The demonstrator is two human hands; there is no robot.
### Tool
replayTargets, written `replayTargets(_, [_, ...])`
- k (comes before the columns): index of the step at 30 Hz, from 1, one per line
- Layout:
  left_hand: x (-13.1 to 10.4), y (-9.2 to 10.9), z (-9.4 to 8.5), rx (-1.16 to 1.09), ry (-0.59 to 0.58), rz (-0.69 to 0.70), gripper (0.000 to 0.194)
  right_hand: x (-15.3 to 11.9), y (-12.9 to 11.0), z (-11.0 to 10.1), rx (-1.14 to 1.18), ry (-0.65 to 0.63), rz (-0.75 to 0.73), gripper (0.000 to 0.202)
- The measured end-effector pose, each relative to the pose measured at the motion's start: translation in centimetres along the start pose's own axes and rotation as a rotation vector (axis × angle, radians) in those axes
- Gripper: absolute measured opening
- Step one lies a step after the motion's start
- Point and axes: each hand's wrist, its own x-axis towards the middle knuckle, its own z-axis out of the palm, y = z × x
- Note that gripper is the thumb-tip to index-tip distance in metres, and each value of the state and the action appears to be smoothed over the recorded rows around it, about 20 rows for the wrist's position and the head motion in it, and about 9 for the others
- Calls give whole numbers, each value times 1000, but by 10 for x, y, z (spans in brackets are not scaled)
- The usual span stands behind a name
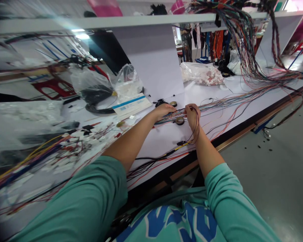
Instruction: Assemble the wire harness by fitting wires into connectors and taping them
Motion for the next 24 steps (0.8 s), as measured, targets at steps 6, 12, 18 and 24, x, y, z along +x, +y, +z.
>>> replayTargets(6, [5,0,4,-24,68,-156,23,-5,8,-1,-202,-110,-145,6])
replayTargets(12, [17,-8,6,-198,-50,-310,17,-6,14,-3,-627,-302,-318,8])
replayTargets(18, [11,-7,6,-326,31,-195,14,-5,5,-5,-854,-183,-374,48])
replayTargets(24, [10,5,3,-315,107,-140,15,-9,0,-4,-997,-292,-397,32])
